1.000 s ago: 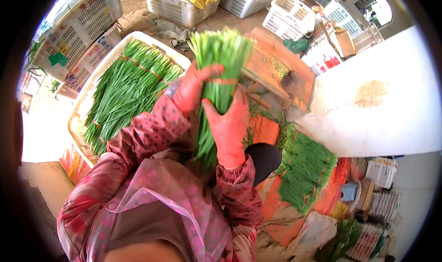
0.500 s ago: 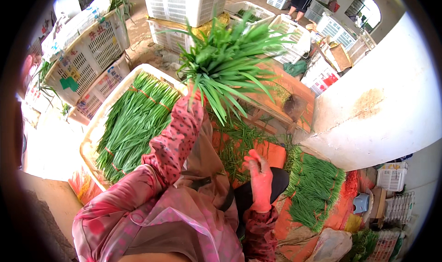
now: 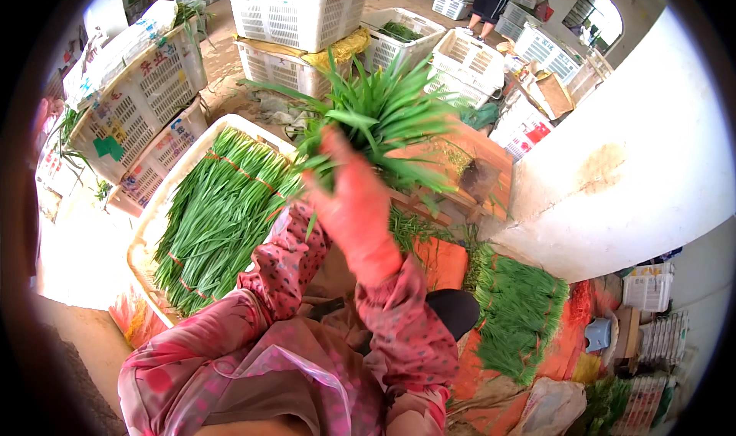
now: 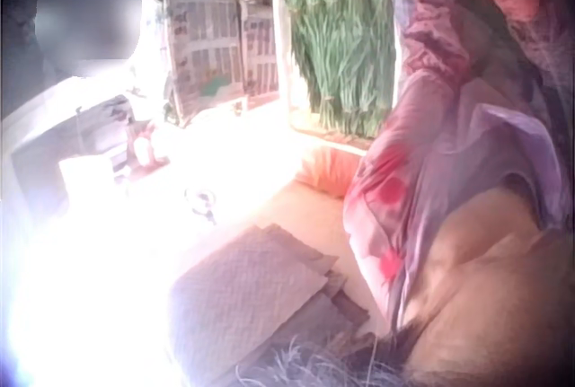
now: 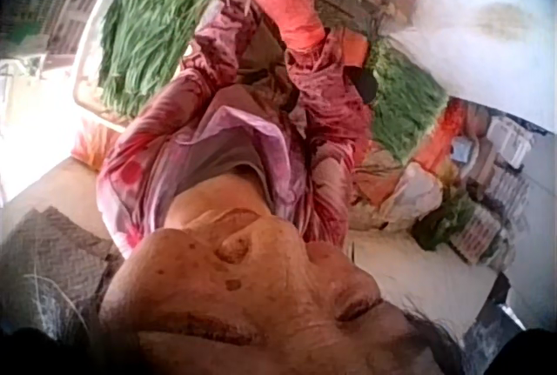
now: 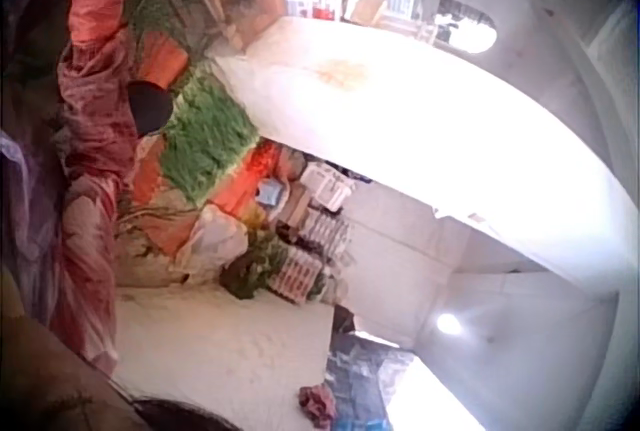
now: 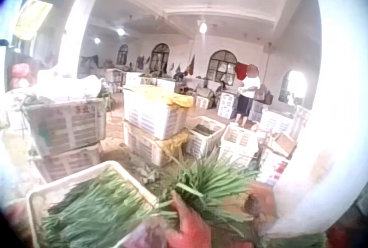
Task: The person trims the ends of bundled green onions using a large knife on a wooden block and then places the trimmed bundles into a plastic crate.
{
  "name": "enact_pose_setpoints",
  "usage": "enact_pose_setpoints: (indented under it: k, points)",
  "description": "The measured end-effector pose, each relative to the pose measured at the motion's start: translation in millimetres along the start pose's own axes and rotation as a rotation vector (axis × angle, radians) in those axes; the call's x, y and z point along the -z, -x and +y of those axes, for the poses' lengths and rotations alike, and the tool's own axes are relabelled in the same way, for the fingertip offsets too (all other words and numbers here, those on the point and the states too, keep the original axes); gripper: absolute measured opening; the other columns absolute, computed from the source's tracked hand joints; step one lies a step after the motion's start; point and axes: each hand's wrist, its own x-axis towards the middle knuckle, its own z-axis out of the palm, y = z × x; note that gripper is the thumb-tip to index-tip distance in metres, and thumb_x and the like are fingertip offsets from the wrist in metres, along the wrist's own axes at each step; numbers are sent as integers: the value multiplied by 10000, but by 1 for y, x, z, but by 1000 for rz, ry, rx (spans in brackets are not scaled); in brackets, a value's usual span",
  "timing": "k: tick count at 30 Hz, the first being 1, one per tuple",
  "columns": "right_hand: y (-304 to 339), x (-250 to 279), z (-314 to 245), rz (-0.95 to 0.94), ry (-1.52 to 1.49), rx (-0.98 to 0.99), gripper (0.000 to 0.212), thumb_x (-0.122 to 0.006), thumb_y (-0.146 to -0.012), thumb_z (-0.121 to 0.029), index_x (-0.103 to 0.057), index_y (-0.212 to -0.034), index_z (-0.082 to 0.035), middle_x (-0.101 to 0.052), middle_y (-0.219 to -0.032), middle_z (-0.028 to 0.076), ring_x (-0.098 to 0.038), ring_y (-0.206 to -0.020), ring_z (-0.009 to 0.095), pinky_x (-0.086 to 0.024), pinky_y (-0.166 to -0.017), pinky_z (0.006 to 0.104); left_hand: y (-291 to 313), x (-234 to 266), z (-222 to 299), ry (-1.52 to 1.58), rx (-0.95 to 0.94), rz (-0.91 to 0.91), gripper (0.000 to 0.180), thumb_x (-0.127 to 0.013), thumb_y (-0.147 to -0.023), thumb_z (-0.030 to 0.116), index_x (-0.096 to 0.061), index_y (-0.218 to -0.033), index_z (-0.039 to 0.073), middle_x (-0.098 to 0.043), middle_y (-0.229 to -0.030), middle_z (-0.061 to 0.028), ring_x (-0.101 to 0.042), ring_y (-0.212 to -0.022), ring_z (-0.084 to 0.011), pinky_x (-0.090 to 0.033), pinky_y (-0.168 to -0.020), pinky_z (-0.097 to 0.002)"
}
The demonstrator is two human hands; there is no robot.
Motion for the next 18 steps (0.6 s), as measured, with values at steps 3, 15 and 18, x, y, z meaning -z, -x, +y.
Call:
enact_pose_setpoints:
  k: [3, 15, 18]
  points:
    - [39, 7, -29, -357, -94, -34, 582, -728, -860, -337, -552, -1372, -121, -681, -1038, 99, -652, -833, 275, -531, -734, 370, 32, 11, -16, -25, 39, 14, 600, -509, -902, 635, -674, -1080, 87, -690, -1056, -136, -636, -966, -374, -508, -892, -584]
    - [-31, 79, -48, 45, -93, -610, 221, -691, -894, -104, -698, -1101, -28, -728, -872, 111, -679, -675, 136, -522, -615, 273, 69, 22, -24, -50, 44, 26, 588, -503, -910, 620, -671, -1082, 83, -691, -1057, -141, -637, -968, -379, -507, -896, -586]
    - [-28, 63, -25, -22, -3, -664, 234, -710, -890, -142, -703, -1109, -59, -726, -841, 75, -652, -649, 101, -501, -604, 256, 68, 21, -27, -47, 46, 13, 585, -502, -912, 616, -671, -1082, 83, -691, -1057, -142, -638, -968, -380, -507, -896, -586]
